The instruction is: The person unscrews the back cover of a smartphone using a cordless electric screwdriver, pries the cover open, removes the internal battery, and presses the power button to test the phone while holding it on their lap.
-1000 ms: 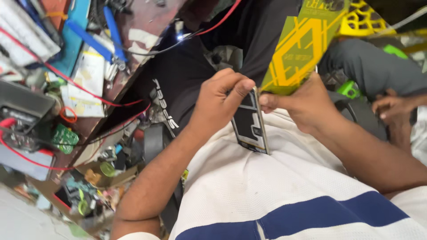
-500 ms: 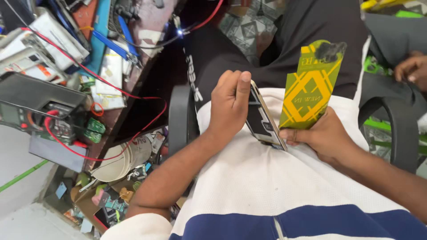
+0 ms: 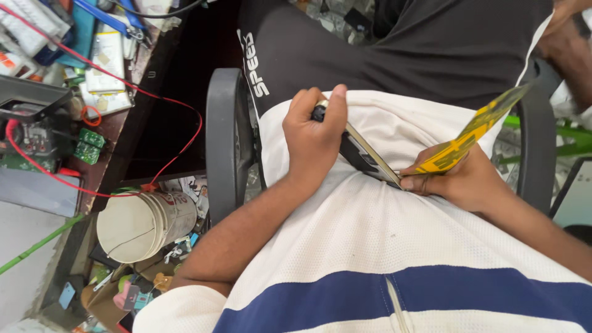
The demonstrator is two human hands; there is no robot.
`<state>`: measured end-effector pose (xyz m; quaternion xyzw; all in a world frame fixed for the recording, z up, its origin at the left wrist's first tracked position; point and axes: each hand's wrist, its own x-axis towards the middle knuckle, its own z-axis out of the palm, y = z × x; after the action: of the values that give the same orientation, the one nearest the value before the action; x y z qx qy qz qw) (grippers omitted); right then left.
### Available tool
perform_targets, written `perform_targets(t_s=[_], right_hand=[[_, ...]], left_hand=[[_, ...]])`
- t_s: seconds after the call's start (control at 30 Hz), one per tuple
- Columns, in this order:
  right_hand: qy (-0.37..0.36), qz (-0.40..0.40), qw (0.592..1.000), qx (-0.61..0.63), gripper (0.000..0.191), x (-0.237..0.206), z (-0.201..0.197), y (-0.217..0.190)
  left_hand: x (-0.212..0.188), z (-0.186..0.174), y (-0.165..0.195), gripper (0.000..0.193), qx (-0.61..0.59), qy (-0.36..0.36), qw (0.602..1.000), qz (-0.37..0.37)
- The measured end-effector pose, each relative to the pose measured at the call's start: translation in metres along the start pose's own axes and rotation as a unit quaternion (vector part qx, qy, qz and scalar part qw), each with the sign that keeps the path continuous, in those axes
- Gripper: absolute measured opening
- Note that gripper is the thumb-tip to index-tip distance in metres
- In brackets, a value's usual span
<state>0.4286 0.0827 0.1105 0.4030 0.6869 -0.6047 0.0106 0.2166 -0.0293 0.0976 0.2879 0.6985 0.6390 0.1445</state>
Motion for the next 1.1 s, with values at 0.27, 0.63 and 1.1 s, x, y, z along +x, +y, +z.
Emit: perform_targets(t_s=[0.27, 0.63, 1.1], right_hand=[[-0.035, -0.003, 0.995, -0.091, 0.009, 0.004, -0.003, -0.014], [-0.096, -0.058, 0.994, -0.017, 0.007, 0.014, -0.008, 0.021], [0.090, -0.156, 0.981, 0.071, 0.039, 0.066, -0.045, -0.005]], left_hand=[[-0.005, -0.009, -0.002, 0.035, -0.023, 0.025, 0.999, 0.010], [-0.010, -0.013, -0.011, 0.040, -0.046, 0.015, 0.997, -0.054], [0.030, -0.015, 0.018, 0.043, -0.275, 0.043, 0.950, -0.137]])
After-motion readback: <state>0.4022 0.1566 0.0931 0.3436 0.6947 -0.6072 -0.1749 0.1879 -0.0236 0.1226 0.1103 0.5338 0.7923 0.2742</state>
